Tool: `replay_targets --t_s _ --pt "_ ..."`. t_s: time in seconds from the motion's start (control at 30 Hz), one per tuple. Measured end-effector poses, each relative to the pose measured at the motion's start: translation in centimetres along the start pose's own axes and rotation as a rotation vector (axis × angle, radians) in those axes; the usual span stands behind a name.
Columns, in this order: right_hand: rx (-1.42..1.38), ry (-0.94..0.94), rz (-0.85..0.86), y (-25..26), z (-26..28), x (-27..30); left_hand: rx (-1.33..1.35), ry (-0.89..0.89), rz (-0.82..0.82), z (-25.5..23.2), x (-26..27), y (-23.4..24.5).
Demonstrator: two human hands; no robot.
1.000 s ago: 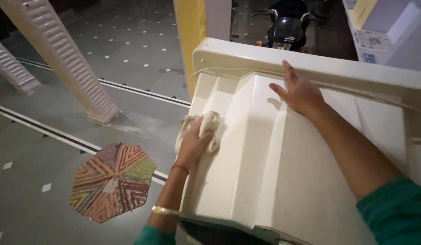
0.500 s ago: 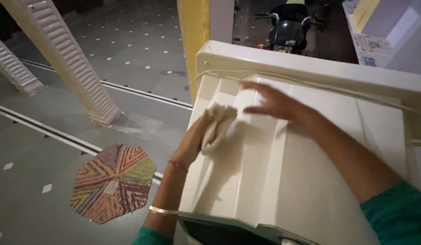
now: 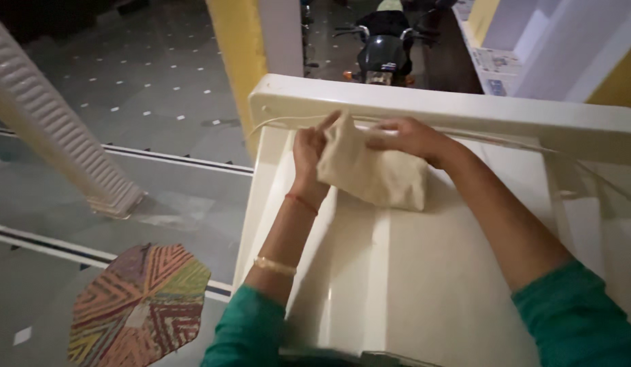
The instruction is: The person wipes the top surface of a white appliance with a cloth, moving the cloth back and forth across the lid and edges. The hands remain in view throughout, and the cloth is used to clean the surface.
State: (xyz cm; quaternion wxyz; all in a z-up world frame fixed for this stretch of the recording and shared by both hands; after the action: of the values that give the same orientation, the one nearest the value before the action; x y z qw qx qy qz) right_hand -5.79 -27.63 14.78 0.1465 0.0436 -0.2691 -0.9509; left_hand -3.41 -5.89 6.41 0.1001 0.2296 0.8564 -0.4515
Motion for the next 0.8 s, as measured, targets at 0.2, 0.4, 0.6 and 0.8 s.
replay_targets --t_s 0.2,0.4,0.6,0.8 --pt "0.399 -0.089 -0.286 3.3 -4.0 -0.1 -0.406 -0.155 -0.411 5.3 -4.0 4.9" --pt "0.732 0.248 -0.398 1.7 -0.4 1.3 -0.621 -0.102 -0.318 4.7 -2.2 1.5" --pt "0.872 0.118 0.214 -4.4 3.1 1.5 -0.983 -0.263 -0.172 2.8 -0.9 -1.6" --pt "0.901 0.019 0.252 -3.8 1.4 0.3 -1.214 -0.264 -0.163 1.6 -0.3 -2.3"
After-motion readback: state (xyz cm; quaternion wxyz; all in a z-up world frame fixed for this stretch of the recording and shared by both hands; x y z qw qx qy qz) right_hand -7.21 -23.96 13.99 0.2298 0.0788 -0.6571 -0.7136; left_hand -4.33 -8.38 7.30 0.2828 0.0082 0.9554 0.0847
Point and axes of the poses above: each hand's wrist, its own x-axis away from the middle knuckle, its own y-axis out of the back of the hand, z = x × y, the point moved 1 cm from there along -x, towards the middle knuckle, and after that the axes turned 3 degrees about -x, right-handed, at the moved point
